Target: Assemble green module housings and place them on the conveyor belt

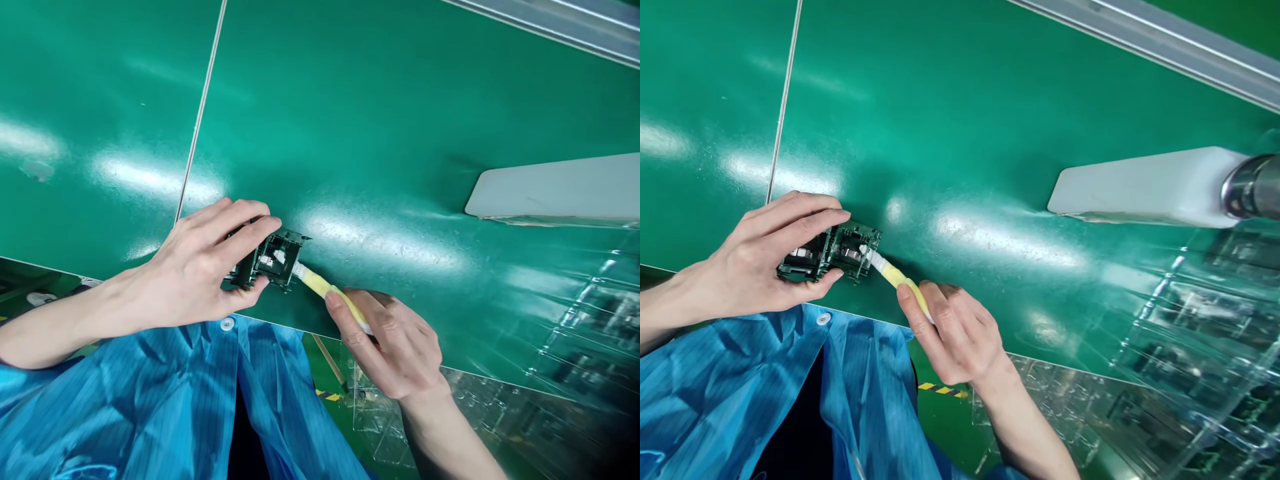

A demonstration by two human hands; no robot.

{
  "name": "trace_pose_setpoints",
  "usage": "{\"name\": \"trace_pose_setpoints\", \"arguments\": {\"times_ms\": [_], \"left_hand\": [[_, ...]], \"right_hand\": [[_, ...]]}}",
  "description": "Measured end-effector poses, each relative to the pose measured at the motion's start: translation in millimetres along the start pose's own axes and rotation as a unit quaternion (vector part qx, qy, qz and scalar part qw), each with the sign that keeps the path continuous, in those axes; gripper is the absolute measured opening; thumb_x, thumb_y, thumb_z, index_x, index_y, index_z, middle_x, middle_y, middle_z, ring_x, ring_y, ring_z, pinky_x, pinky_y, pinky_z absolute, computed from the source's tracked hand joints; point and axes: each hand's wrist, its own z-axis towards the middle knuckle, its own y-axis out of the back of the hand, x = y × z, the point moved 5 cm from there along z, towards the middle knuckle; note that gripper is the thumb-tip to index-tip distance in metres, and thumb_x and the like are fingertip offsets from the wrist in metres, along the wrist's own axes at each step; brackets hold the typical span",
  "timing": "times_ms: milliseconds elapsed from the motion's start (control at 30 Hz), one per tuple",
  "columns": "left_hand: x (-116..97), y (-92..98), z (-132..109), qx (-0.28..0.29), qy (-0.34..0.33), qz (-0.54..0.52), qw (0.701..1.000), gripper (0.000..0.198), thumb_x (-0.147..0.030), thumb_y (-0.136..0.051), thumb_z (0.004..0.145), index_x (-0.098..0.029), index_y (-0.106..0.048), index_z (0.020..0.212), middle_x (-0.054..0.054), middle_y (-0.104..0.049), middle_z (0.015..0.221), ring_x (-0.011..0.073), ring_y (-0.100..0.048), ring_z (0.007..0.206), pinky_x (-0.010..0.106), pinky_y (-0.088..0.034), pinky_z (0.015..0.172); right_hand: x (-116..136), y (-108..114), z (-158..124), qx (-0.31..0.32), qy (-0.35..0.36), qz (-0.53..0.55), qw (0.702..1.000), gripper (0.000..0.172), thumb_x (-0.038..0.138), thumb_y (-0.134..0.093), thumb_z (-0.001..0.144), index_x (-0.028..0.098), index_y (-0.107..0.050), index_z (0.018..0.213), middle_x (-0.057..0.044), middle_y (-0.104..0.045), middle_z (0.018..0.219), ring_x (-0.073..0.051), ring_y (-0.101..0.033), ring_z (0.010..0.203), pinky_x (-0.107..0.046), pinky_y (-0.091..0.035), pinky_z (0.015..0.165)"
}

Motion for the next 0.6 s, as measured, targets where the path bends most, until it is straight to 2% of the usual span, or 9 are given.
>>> {"name": "trace_pose_setpoints", "arguments": {"times_ms": [167, 400, 600], "left_hand": [[-1, 0.5, 1, 0.000, 0.000, 0.004, 1.000, 0.035, -0.026, -0.065, 0.086, -0.013, -0.061, 0.119, 0.013, -0.067, 0.117, 0.0237, -0.068, 0.100, 0.039, -0.059, 0.091], [-3, -0.8, 2, 0.003, -0.023, 0.030, 0.999, 0.036, -0.026, -0.066, 0.087, -0.009, -0.061, 0.118, 0.017, -0.068, 0.117, 0.0254, -0.068, 0.099, 0.042, -0.058, 0.089], [-3, -1.4, 2, 0.017, -0.032, 0.036, 0.999, 0.034, -0.026, -0.065, 0.089, -0.009, -0.060, 0.118, 0.016, -0.069, 0.116, 0.0242, -0.068, 0.096, 0.041, -0.058, 0.086]], "right_hand": [[7, -2, 20, 0.022, 0.008, -0.043, 0.999, 0.022, 0.001, -0.050, 0.097, 0.014, -0.066, 0.106, -0.007, -0.066, 0.077, -0.015, -0.056, 0.059, -0.026, -0.046, 0.047], [27, 7, 36, 0.119, -0.013, -0.090, 0.989, 0.027, -0.005, -0.048, 0.091, 0.007, -0.071, 0.098, -0.013, -0.066, 0.081, -0.016, -0.054, 0.060, -0.028, -0.050, 0.051], [25, 10, 41, 0.188, -0.018, -0.080, 0.979, 0.031, -0.006, -0.045, 0.087, 0.002, -0.070, 0.103, -0.015, -0.065, 0.086, -0.017, -0.056, 0.066, -0.027, -0.051, 0.055]]}}
